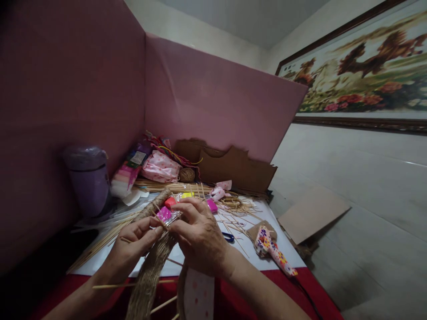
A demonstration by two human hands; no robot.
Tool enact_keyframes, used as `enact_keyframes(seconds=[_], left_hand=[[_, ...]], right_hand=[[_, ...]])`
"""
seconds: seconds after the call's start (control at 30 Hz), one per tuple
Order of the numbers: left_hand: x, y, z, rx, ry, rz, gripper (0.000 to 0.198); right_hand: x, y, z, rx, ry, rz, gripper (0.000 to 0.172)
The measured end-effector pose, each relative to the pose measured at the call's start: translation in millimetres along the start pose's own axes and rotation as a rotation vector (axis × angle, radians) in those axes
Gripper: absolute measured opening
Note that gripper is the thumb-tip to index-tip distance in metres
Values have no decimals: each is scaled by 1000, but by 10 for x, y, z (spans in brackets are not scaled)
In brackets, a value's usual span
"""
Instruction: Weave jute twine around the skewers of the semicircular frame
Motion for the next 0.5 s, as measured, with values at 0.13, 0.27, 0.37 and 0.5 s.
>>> enact_keyframes(seconds=[0.13, 0.27, 0.37, 0.5], left_hand=[[3, 0, -10, 4, -2, 3, 23], [22, 1, -29, 1, -26, 19, 24], [49, 3, -39, 13, -64, 43, 25], [78, -7, -40, 15, -100, 57, 23]], right_hand=[[6, 9, -14, 6, -1, 43, 18], [41, 65, -16, -26, -2, 65, 23], [164, 252, 96, -114, -13, 111, 25], [621, 755, 577, -370, 5, 332, 6]])
Point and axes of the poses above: each hand's wrist, its own y-axis away from the middle knuckle, its own x-axis out of the back of the hand, z = x × y, the point moved 7 cm from there along -y, towards the middle knuckle, and after that the axes turned 13 degrees about -x, right-handed, at the moved point
